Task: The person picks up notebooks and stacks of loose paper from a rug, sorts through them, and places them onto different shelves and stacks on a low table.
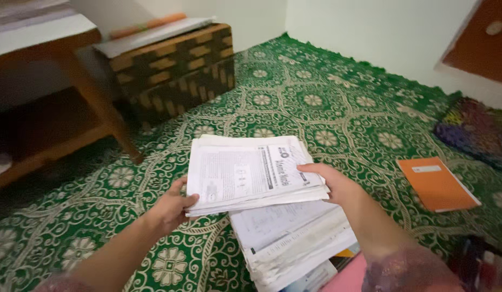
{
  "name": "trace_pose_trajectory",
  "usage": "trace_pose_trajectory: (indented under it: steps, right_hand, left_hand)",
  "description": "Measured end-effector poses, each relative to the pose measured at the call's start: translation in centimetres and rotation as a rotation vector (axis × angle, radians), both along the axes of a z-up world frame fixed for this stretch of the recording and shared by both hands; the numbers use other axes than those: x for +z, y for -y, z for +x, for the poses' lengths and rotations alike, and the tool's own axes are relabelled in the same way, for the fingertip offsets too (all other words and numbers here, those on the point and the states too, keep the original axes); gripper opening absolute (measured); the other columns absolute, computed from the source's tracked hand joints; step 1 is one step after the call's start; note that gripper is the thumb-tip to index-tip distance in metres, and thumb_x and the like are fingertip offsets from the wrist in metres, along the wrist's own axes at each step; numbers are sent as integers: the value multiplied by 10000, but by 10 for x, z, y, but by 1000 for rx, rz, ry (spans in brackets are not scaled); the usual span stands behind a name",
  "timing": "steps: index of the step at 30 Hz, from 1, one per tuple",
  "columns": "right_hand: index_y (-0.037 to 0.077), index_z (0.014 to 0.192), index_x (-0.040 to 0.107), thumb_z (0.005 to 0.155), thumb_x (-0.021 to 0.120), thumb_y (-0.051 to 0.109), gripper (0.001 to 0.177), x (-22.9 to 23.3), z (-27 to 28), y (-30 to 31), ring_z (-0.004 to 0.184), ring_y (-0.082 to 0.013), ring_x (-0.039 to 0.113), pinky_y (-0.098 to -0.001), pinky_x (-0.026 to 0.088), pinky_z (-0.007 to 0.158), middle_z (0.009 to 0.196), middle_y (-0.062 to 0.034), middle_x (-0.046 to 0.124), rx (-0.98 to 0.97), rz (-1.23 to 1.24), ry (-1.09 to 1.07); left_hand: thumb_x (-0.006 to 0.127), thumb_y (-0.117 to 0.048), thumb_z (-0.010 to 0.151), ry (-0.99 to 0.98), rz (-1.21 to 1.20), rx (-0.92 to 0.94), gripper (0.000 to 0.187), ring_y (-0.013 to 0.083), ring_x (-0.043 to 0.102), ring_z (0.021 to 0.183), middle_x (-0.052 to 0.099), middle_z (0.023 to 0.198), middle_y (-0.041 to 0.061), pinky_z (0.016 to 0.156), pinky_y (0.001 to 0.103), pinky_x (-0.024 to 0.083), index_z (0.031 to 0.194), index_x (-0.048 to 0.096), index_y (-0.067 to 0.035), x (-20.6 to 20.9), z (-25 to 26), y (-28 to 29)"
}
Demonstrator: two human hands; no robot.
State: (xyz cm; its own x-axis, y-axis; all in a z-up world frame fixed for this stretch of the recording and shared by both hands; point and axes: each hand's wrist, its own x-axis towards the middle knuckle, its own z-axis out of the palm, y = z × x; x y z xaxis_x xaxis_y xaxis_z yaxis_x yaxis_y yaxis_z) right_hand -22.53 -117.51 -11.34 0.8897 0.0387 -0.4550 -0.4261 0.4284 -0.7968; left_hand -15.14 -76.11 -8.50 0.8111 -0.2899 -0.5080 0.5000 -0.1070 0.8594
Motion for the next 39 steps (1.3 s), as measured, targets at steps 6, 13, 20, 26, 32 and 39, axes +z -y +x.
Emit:
trace_pose_trajectory:
  steps: [6,13,20,26,32,39]
  right_hand:
    - [-32,1229,688,859,708,216,447,47,14,-39,956,-237,760,-372,608,830,1131,-164,775,19,-35,17]
    - [-1,1276,650,874,688,170,438,107,31,-111,957,-257,759,-404,609,825,1132,-158,760,14,-71,229]
    - [-9,1266,642,878,687,140,418,135,59,-205,980,-269,753,-412,612,857,1142,-171,766,-5,-116,292]
    - [31,1269,635,889,669,128,394,149,90,-302,1001,-275,751,-448,617,877,1170,-152,757,-29,0,311]
    - [124,1348,583,917,634,152,435,146,124,-420,1064,-246,713,-460,595,890,1227,-78,720,-115,39,300]
    - [151,1353,580,945,610,165,409,110,173,-557,1129,-253,673,-465,559,888,1290,-44,684,-231,122,296]
  left_hand:
    - [620,-57,941,115,43,-30,582,222,650,961,673,1164,102,729,411,571,1466,439,-232,49,21,-39]
    - [613,-169,983,179,80,8,511,215,644,864,685,1082,111,701,401,539,1479,490,-178,84,45,-111]
    - [573,-199,1003,136,116,115,440,198,690,922,726,1109,83,797,384,589,1436,557,-118,122,73,-191]
    - [610,-218,997,215,13,345,368,193,616,964,670,1129,80,848,381,532,1339,643,-86,119,115,-272]
    - [561,-227,1026,301,-127,504,357,231,611,956,661,1076,112,886,386,542,1312,614,-19,110,134,-363]
    - [662,-113,871,863,560,509,483,329,638,1147,679,1216,132,986,444,501,1340,572,-42,122,147,-458]
